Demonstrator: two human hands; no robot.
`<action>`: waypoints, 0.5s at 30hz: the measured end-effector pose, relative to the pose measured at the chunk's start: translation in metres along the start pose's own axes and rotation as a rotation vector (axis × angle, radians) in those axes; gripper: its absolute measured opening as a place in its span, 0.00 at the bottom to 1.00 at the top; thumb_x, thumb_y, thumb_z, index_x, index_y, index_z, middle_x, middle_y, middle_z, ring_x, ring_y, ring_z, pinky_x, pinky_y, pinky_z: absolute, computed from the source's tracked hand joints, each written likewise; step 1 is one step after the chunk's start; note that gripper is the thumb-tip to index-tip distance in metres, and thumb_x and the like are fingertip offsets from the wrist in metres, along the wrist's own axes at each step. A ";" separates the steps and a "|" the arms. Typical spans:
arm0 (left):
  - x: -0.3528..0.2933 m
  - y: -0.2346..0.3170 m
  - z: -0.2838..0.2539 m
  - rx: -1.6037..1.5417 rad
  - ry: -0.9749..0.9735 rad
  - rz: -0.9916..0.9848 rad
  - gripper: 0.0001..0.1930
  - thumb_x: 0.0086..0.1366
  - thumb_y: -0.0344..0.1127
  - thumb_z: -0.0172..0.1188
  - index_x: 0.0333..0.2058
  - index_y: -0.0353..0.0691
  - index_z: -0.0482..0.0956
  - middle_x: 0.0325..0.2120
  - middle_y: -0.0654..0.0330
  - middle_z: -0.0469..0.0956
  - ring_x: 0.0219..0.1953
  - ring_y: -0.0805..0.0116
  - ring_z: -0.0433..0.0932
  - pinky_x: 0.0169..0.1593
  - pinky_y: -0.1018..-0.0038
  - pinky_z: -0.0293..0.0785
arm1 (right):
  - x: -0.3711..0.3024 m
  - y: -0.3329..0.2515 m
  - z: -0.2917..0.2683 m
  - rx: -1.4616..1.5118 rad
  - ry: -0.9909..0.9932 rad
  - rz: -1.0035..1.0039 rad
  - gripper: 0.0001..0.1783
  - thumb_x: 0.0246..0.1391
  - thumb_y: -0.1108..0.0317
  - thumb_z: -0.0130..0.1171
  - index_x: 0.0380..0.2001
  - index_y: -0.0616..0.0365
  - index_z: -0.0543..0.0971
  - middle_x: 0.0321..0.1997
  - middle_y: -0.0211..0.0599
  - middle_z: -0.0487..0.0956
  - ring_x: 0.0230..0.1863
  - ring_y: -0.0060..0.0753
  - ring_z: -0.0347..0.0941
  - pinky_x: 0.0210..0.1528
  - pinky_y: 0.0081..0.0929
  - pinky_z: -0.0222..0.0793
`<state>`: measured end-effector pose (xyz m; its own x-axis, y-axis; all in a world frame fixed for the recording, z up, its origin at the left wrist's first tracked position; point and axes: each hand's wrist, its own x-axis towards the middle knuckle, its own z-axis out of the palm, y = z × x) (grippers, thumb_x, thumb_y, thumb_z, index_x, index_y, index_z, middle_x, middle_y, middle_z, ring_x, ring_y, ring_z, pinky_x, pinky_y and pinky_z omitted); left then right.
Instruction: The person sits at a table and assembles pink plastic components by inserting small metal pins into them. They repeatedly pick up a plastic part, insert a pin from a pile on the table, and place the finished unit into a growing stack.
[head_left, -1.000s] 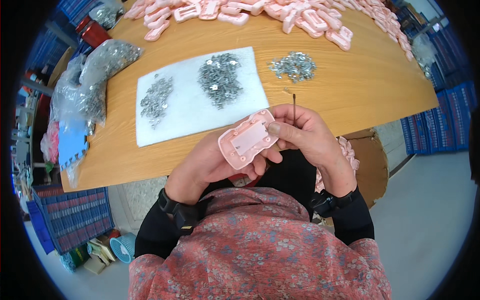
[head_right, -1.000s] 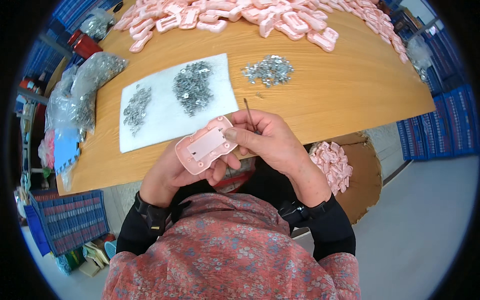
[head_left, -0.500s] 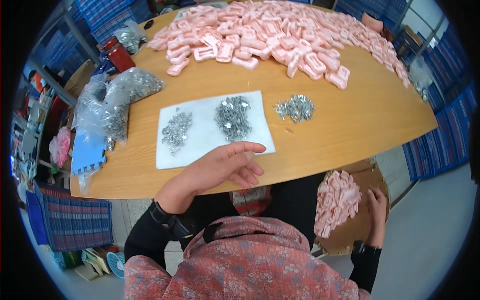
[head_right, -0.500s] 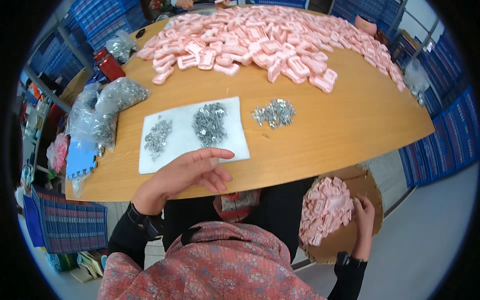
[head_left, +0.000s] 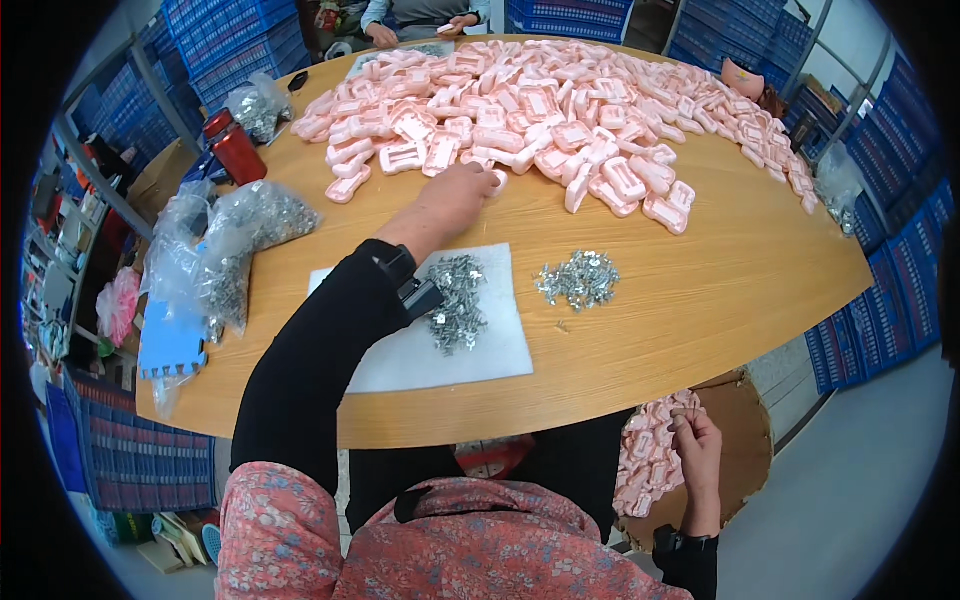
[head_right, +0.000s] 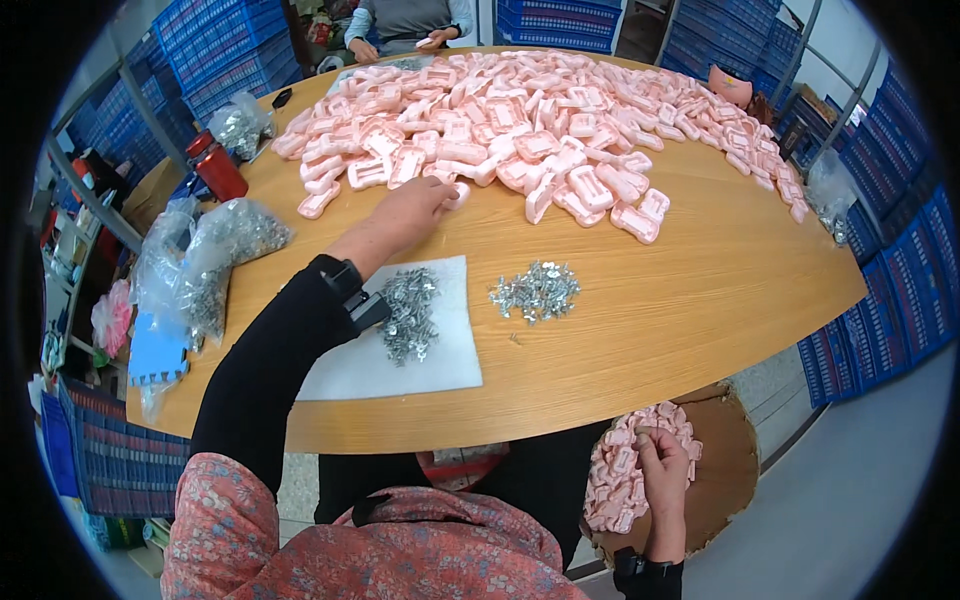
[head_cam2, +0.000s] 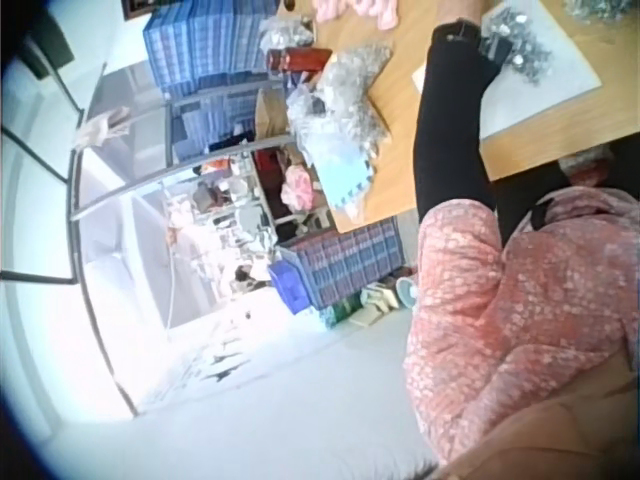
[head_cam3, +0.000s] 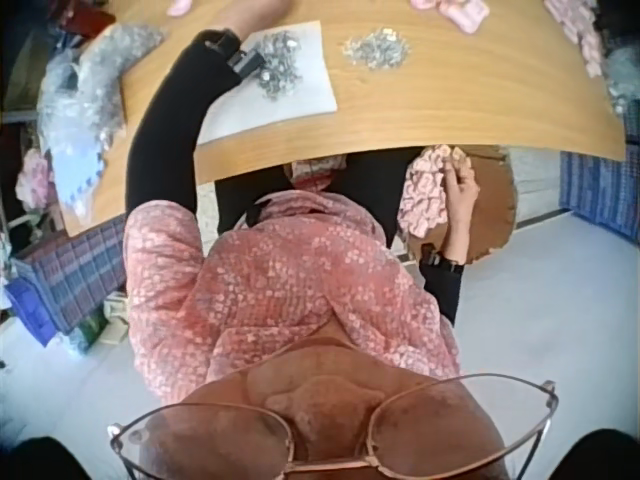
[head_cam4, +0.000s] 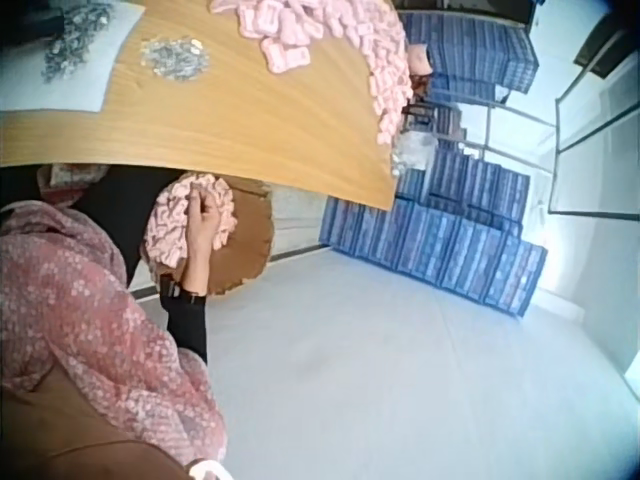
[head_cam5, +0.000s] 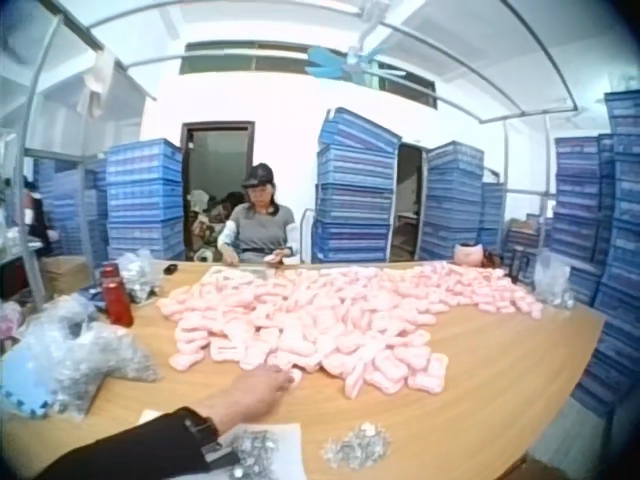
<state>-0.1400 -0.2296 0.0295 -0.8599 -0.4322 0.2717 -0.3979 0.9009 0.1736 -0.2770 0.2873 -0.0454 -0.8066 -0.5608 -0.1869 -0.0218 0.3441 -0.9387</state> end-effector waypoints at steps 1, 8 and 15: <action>0.007 0.009 0.000 0.038 -0.032 -0.010 0.14 0.66 0.31 0.51 0.48 0.44 0.79 0.44 0.52 0.77 0.49 0.53 0.76 0.52 0.59 0.73 | -0.001 -0.003 -0.001 0.008 0.003 -0.008 0.10 0.62 0.69 0.59 0.41 0.64 0.80 0.29 0.26 0.79 0.24 0.11 0.66 0.27 0.13 0.63; -0.016 0.006 0.000 0.022 0.002 -0.032 0.13 0.61 0.31 0.54 0.44 0.41 0.81 0.41 0.52 0.79 0.47 0.54 0.77 0.50 0.60 0.73 | -0.004 -0.014 -0.008 0.087 0.052 -0.003 0.08 0.63 0.69 0.58 0.40 0.63 0.81 0.29 0.24 0.78 0.24 0.10 0.65 0.26 0.12 0.61; -0.073 -0.030 -0.027 -0.208 0.017 -0.181 0.18 0.55 0.26 0.57 0.47 0.41 0.80 0.44 0.52 0.80 0.50 0.51 0.76 0.56 0.60 0.71 | 0.009 -0.007 0.005 0.082 -0.004 -0.065 0.08 0.65 0.68 0.56 0.41 0.62 0.79 0.26 0.22 0.74 0.20 0.09 0.61 0.21 0.11 0.54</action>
<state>-0.0562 -0.2265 0.0303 -0.7746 -0.5873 0.2345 -0.4686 0.7820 0.4110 -0.2813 0.2765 -0.0417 -0.8026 -0.5831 -0.1254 -0.0256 0.2436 -0.9695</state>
